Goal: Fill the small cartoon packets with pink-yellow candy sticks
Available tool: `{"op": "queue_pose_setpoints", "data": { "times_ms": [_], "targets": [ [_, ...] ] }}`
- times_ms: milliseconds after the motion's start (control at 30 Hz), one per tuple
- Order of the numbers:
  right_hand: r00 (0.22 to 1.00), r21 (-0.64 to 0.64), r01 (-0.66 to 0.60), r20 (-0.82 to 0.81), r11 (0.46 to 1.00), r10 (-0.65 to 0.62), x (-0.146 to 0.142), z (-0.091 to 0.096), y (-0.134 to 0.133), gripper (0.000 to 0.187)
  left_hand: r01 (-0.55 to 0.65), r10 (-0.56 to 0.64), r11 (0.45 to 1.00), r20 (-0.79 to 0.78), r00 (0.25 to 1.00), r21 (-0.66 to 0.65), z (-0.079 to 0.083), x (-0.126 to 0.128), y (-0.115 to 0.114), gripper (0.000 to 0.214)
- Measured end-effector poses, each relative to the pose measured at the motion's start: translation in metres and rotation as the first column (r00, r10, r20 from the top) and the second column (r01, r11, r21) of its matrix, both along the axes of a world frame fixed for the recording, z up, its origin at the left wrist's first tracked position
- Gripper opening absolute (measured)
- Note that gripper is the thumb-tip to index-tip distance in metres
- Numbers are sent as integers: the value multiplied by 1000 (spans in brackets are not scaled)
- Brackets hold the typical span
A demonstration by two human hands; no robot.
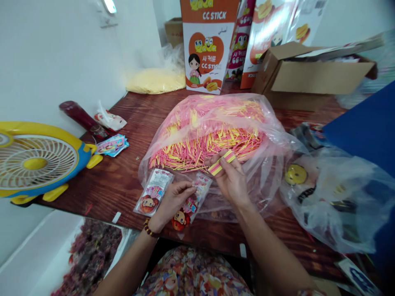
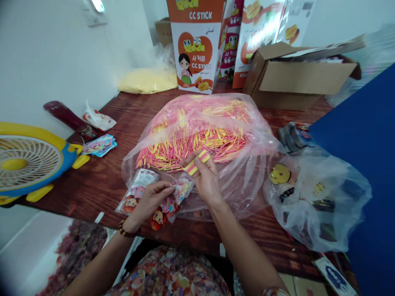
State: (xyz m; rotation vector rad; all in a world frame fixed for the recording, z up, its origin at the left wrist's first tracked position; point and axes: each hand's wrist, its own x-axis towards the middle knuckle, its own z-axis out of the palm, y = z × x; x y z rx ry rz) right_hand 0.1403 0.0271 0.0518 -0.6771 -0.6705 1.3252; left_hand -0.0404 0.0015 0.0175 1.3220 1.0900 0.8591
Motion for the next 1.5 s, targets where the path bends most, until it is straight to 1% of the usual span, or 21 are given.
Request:
{"op": "queue_pose_setpoints", "data": {
  "times_ms": [33,100,200,300,367,433,500,567,633,733,833,900,967,1100,1167,1267,1333,1433,1500],
  "targets": [
    [1000,19,-5,-9,1000,6,-7,5,-3,14,-1,1,1000,16,1000,-9,1,0,-1,24],
    [1000,39,-22,1,999,22,-19,9,-7,11,-8,9,999,55,998,-31,0,0,-1,25],
    [998,34,-54,43,998,53,-29,2,-10,8,-21,26,999,107,994,-49,-3,-3,-2,26],
    [994,8,-63,84,998,62,-32,-7,-14,9,-38,40,999,102,994,-20,-5,-4,-2,28],
    [988,-9,-58,142,998,59,-32,-10,-17,11,-45,46,999,94,995,-4,-4,-4,-2,27],
    [965,-17,-74,250,997,76,-31,-12,-20,12,-49,48,999,96,994,11,-2,-3,-1,25],
    [923,-24,-102,370,995,103,-29,-11,-21,14,-57,54,998,101,993,29,0,-1,0,23],
    [882,-24,-130,453,991,127,-27,-10,-21,17,-63,58,997,106,993,40,2,0,3,21],
    [854,-5,-181,495,984,160,-25,-8,-19,18,-66,61,997,134,989,34,3,1,7,21],
    [813,2,-275,534,961,232,-19,-5,-15,21,-90,85,996,220,972,14,3,3,12,21],
    [815,-27,-239,538,971,216,-12,-3,-10,28,-86,88,996,292,952,-20,1,6,14,21],
    [821,-29,-214,536,976,196,-8,-1,-8,28,-78,82,997,324,942,-27,-1,8,15,21],
    [825,-20,-194,538,981,174,-5,1,-7,26,-87,87,996,348,933,-17,-2,10,15,21],
    [840,-16,-56,539,998,56,-6,4,-7,19,-118,111,993,387,916,-6,-2,13,16,21],
    [828,-5,-39,559,999,35,-8,7,-7,16,-138,129,990,397,909,-6,0,13,17,21],
    [793,19,-60,608,998,37,-7,15,-6,13,-163,143,986,391,909,19,5,12,19,19],
    [760,29,-103,648,994,60,-4,23,-3,12,-170,142,985,380,914,40,10,10,20,19],
    [662,47,-210,742,976,107,0,34,2,11,-175,139,982,349,927,72,15,7,21,20],
    [604,47,-245,789,968,114,-2,40,4,12,-180,142,980,337,931,84,16,7,21,22]
  ]
}}
